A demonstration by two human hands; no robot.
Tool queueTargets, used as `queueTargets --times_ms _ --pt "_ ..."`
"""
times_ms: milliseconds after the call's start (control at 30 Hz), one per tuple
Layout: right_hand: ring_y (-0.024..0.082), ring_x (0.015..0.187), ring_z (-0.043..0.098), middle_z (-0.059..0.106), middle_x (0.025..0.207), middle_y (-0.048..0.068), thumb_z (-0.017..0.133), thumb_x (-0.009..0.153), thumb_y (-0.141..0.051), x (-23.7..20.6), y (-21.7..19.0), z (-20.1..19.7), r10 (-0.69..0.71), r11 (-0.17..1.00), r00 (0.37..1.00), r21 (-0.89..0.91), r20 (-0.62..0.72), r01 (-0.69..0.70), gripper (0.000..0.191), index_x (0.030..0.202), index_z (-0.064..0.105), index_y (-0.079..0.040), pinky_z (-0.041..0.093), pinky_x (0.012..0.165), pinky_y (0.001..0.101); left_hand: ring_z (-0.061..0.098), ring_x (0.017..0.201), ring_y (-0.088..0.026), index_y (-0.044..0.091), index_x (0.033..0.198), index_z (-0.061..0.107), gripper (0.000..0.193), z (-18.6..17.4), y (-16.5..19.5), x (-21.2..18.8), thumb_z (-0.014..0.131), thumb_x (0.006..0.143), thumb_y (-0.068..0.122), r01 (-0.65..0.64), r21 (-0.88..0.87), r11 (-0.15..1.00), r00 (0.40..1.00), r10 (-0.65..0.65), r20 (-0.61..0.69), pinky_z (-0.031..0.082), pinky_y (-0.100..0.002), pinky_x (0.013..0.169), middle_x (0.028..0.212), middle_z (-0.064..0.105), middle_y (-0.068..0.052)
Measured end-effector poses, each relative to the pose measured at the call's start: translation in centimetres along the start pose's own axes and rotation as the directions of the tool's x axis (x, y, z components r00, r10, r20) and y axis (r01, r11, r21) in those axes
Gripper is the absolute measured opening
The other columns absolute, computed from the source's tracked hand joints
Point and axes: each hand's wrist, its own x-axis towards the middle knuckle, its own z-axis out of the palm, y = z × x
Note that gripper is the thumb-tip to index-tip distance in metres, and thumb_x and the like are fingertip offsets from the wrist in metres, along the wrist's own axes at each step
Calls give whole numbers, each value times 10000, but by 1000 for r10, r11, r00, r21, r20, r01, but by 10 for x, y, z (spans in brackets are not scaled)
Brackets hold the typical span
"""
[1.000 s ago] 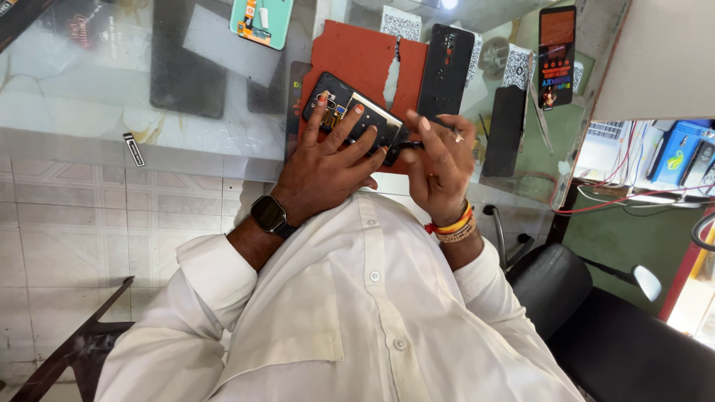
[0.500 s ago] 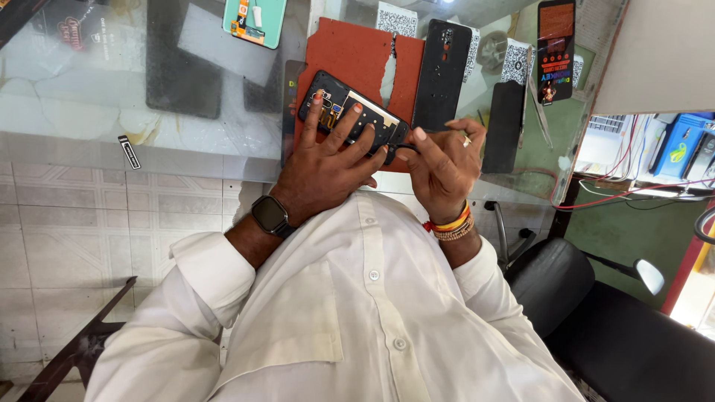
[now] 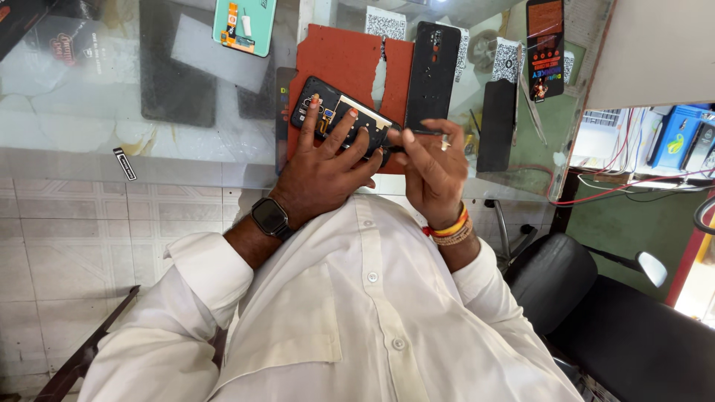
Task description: The person disassembles a smartphone, removes the battery, and reassembles the device using a screwdriver. They handle the phone body, battery, and screws, then tighten the screws to secure the back cover.
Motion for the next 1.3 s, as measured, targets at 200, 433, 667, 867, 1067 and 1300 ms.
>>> queueTargets --times_ms 200,433,667,867,1067,1300 --pt "212 957 734 744 1222 91 700 981 -28 0 0 -6 -34 999 999 -40 22 35 473 1426 547 -72 436 1053 501 400 1445 -334 175 1261 716 477 -4 2 3 691 939 525 8 -24 1000 1000 -8 2 221 -778 1174 1318 610 -95" --pt "222 873 680 706 1060 107 742 900 -44 3 -6 -4 13 998 999 -53 -50 -16 447 1328 615 -46 453 986 482 391 1436 -318 178 1238 711 501 -11 2 11 723 874 522 42 -106 993 999 -39 29 181 -746 1194 1333 599 -124" --pt "150 777 691 758 931 8 836 883 -95 4 -12 -3 11 990 995 -142 -95 -24 456 1299 652 -63 422 943 480 402 1446 -328 40 1277 679 566 -13 -2 12 802 852 393 191 -291 937 981 -176 76 209 -648 1240 1350 600 -108" --pt "166 746 658 699 847 12 815 923 9 2 -12 5 -33 987 992 -161 -122 13 491 1352 606 -109 490 924 437 385 1481 -318 106 1249 719 418 -18 -6 3 794 907 332 132 -287 949 989 -144 -19 207 -620 1268 1452 580 -101" --pt "275 882 706 730 996 121 745 957 28 5 -9 0 -63 993 995 -105 -72 55 538 1424 485 -22 531 964 482 390 1472 -335 117 1140 758 265 -37 -22 -10 771 929 277 234 -187 954 966 -250 -68 219 -647 1258 1438 577 -132" --pt "239 717 667 653 832 77 822 899 36 5 -16 9 -125 963 983 -255 -138 87 550 1366 535 -18 536 729 392 430 1425 -324 129 1217 757 370 -37 -24 -9 777 917 344 130 -52 990 990 -133 -42 221 -651 1233 1397 617 -83"
